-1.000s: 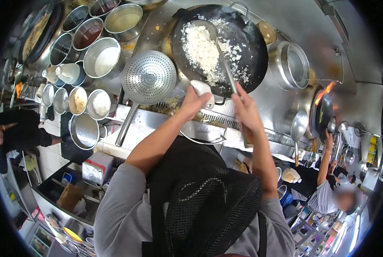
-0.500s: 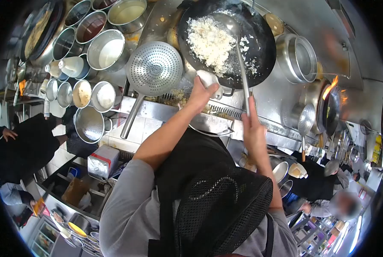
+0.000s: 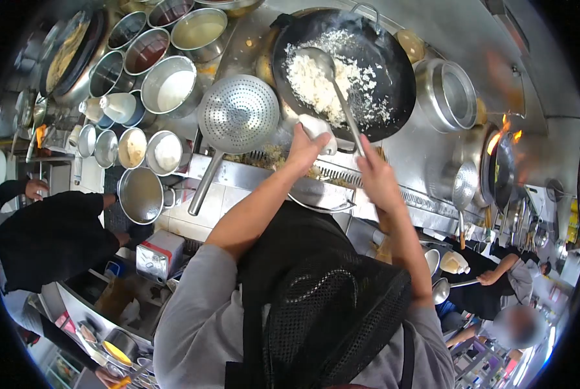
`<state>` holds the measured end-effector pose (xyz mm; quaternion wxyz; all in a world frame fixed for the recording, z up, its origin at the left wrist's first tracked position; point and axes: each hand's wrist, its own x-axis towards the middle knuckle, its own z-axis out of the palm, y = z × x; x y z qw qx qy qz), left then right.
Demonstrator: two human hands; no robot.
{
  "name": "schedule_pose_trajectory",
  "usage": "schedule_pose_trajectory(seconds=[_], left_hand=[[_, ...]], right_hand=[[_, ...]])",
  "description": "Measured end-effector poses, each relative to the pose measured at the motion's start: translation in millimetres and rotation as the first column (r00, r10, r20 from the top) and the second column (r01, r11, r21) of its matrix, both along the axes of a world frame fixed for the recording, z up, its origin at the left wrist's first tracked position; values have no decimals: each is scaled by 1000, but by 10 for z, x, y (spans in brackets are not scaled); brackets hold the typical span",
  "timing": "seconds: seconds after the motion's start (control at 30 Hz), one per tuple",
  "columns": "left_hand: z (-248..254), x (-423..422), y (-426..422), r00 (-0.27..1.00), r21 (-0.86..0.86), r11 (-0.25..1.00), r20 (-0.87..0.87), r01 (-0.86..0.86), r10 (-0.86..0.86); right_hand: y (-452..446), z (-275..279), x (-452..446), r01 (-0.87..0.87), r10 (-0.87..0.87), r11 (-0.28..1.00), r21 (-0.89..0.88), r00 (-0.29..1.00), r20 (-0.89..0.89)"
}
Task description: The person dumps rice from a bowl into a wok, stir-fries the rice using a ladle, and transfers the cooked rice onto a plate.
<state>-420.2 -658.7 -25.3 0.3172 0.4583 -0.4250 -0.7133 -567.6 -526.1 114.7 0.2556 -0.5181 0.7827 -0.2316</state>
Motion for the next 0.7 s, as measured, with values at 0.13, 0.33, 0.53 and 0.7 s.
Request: schedule_pose_trajectory(seconds=[0.13, 0.33, 0.53, 0.7], left_hand=[[264, 56, -1, 995, 2, 1000, 100, 20, -20], [194, 7, 32, 999, 101, 994, 10, 31, -32], [151, -111, 171, 992, 291, 956, -128, 24, 14], [-149, -354, 36, 912, 417, 894, -408, 164, 24]], right_hand=[[149, 450, 248, 163, -165, 985, 47, 986, 34], [164, 216, 225, 56, -54, 987, 149, 998, -15], [427, 652, 338, 103, -102, 993, -50, 995, 23], [402, 339, -11, 41, -35, 983, 177, 999, -40]])
